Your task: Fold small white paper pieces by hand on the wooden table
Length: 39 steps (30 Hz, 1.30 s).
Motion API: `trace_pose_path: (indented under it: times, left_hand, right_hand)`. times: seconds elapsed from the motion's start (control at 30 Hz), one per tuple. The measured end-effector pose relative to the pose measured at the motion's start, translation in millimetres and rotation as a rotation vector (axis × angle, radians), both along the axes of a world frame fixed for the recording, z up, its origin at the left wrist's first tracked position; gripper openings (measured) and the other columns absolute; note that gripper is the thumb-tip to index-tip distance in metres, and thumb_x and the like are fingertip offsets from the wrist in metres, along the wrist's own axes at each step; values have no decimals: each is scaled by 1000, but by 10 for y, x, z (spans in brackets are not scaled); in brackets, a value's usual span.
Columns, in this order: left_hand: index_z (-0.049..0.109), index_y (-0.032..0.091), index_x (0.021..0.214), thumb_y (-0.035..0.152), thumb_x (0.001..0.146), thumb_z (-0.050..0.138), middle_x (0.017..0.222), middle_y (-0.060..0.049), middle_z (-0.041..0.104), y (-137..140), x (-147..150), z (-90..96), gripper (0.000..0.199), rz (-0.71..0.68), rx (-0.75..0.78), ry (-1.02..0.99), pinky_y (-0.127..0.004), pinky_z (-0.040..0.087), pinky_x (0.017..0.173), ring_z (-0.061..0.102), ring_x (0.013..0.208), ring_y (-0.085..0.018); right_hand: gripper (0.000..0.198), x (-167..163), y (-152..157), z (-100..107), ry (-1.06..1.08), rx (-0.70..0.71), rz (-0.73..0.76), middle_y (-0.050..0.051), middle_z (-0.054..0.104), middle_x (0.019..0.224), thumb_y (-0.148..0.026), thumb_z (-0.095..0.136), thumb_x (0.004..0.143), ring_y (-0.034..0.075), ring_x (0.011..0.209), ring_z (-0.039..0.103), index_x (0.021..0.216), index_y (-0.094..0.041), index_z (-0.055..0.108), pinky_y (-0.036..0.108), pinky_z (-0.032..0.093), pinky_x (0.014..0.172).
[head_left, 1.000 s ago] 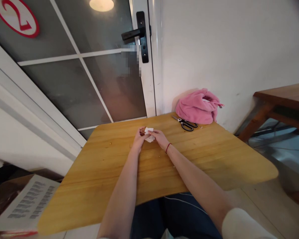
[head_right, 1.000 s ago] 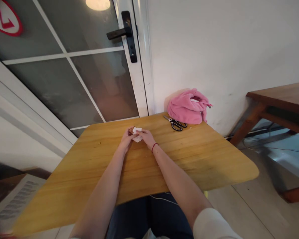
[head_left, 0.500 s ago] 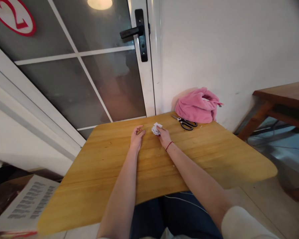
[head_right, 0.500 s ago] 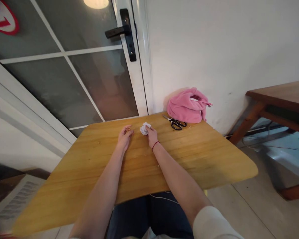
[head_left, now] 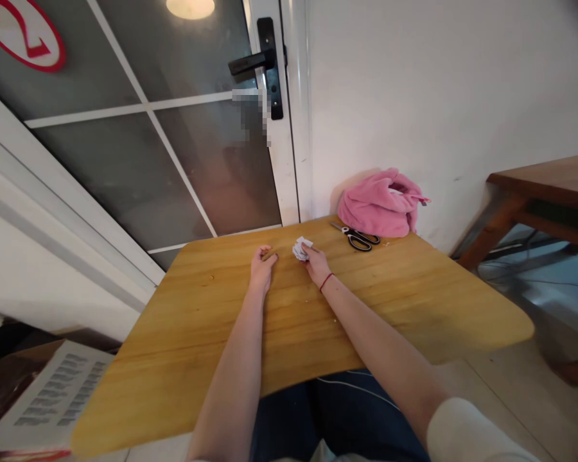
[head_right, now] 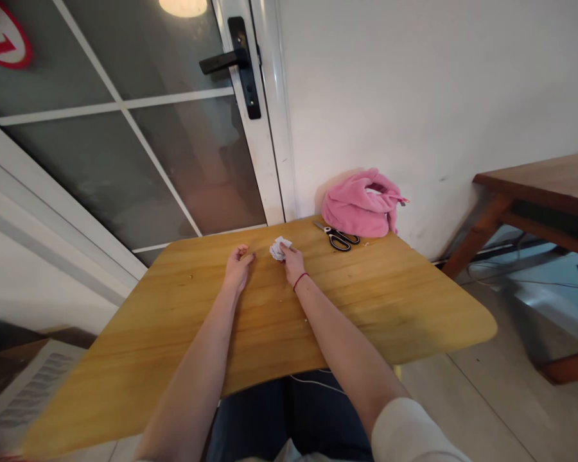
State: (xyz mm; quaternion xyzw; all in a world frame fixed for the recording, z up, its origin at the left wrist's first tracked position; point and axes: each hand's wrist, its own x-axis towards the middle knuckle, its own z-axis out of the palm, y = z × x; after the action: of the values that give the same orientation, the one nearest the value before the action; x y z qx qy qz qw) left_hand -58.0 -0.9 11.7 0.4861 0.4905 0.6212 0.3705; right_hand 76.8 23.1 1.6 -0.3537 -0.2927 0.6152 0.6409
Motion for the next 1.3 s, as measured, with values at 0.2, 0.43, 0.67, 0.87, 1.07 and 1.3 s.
trace_pose_path:
  times: [0.2,0.43,0.67,0.87,1.07,1.3]
  left_hand:
    - [49,21,91,20,56,63,84,1,44,-28,15,43,38,-123,14,-210,-23,40,72,49,68,-5]
    - [51,19,88,18,52,68,92,-1,47,-32,76,18,40,-132,14,-190,-26,40,77,52,72,-7]
    - [52,17,77,36,69,54,82,-3,53,-15,103,8,21,-133,43,-326,-23,41,62,50,61,-7]
    - [54,18,89,36,68,56,84,-4,57,-47,183,-8,27,-270,3,-53,-23,39,65,52,72,-12]
    - [56,18,79,32,72,50,72,-1,57,-77,162,13,17,-26,133,330,-24,37,63,50,65,-13]
    - [51,16,84,17,68,53,78,-5,58,-18,112,-87,16,31,26,549,-27,39,70,53,72,-15]
  right_hand:
    - [24,0,-19,20,3,9,0,7,63,83,-33,62,60,14,70,58,76,-15,58,23,43,55]
    - [34,-37,-48,16,-123,79,45,6,63,75,-41,61,58,13,64,56,78,-14,61,23,41,53]
    - [36,-57,-80,28,-318,228,5,4,61,70,-46,55,63,12,61,53,78,-13,62,21,40,53]
    - [35,-59,-141,57,-462,344,18,1,57,66,-45,51,67,11,60,49,80,-14,63,20,38,55]
    - [29,-41,-133,66,-823,523,-161,2,53,76,-42,48,73,13,73,46,80,-19,65,24,36,66]
    - [22,-15,-61,-59,-1383,448,-67,5,53,76,-33,48,76,16,78,42,76,-18,63,27,31,73]
